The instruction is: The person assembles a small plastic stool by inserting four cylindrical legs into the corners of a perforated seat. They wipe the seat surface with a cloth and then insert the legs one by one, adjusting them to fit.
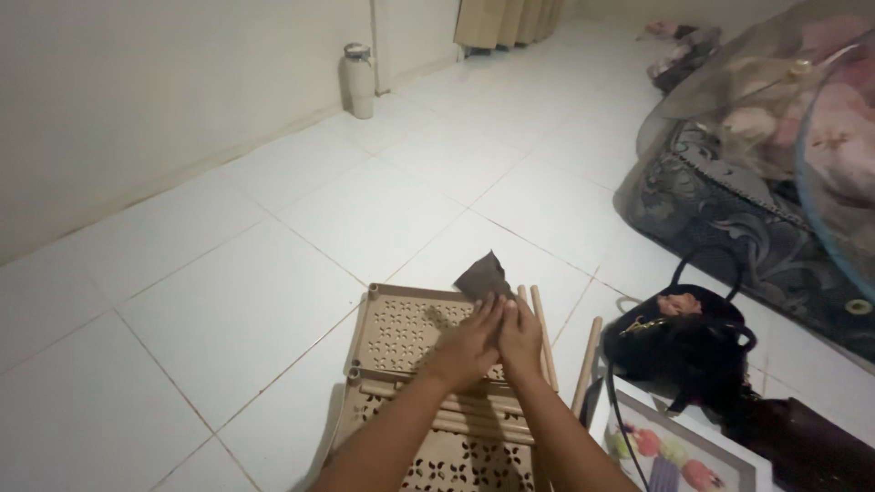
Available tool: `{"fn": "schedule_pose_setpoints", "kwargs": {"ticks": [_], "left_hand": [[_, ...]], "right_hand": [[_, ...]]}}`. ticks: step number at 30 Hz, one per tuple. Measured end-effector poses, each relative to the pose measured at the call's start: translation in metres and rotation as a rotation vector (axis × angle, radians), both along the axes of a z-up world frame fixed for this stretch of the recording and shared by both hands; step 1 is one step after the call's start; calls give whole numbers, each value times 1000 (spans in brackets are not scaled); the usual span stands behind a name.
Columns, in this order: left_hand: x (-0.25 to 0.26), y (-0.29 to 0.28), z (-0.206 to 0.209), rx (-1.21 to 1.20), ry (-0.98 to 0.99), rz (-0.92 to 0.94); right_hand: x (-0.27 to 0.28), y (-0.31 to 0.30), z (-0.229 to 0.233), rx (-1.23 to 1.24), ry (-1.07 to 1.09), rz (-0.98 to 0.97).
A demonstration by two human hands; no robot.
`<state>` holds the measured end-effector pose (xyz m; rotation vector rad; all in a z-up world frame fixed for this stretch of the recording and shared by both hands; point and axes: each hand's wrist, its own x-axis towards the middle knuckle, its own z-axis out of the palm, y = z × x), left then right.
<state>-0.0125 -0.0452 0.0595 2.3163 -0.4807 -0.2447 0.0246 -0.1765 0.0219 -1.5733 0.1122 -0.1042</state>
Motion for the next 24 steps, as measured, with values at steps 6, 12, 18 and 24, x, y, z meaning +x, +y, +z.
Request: {"fn": "schedule_pose_setpoints", "kwargs": {"ticks": [6,12,18,24], "left_hand": [[29,51,-35,408,396,532],[33,106,-88,535,535,781],[51,131,-126,373,480,625],[53,125,-128,413,457,471]], "right_hand": [[-4,23,-25,-940,86,513],[0,21,-50,-1219,373,705],[12,26,-40,-1469,437,702],[24,16,-54,-1564,505,598]]}}
